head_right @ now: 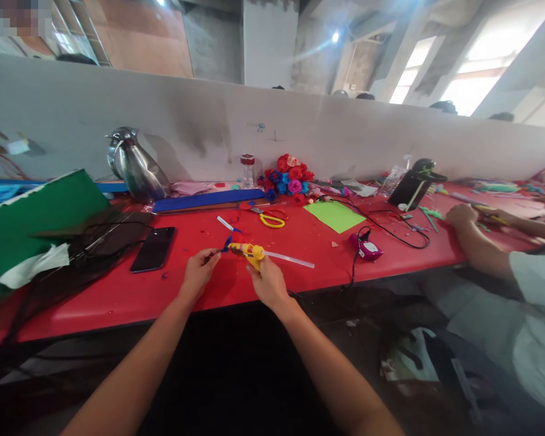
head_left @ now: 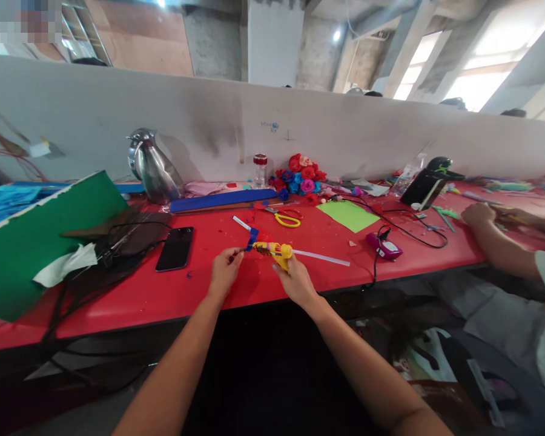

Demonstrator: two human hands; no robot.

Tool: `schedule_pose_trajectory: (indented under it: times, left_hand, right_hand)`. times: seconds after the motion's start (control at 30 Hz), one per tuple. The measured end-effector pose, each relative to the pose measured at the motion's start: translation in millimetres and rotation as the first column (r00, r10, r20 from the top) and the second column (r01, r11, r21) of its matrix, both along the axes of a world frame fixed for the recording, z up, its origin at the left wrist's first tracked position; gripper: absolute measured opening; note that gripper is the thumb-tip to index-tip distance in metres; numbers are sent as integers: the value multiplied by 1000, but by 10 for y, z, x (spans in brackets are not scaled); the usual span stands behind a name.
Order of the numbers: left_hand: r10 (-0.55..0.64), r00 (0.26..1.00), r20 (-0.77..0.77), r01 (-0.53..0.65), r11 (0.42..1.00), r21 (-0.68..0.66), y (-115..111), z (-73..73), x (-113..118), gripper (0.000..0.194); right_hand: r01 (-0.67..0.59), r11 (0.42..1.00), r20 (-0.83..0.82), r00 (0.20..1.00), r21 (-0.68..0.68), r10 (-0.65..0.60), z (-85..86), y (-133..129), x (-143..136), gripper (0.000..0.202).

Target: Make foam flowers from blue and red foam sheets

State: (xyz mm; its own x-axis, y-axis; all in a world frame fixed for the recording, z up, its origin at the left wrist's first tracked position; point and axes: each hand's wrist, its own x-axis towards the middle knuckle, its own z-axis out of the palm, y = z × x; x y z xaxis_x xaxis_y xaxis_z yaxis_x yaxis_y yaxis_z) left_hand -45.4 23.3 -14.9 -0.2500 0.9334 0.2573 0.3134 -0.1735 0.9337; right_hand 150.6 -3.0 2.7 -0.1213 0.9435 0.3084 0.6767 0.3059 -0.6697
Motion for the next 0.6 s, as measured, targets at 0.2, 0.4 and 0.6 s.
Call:
schedule_pose_trajectory:
  times: [0.2, 0.4, 0.6]
  left_hand:
    - [8, 1000, 3, -8, 1000, 12, 15, -34, -7, 28]
    - [8, 1000, -13, -8, 1000, -3, 0, -5, 0, 30]
    - [18, 1000, 0, -18, 1000, -2, -1, -6, 0, 28]
  right_hand:
    - [9, 999, 24, 1000, -40, -8, -21, -15, -28, 29]
    - [0, 1000, -40, 999, 6, 0, -11, 13, -8, 29]
    - [-1, 998, 2, 1000, -66, 1, 13, -11, -42, 29]
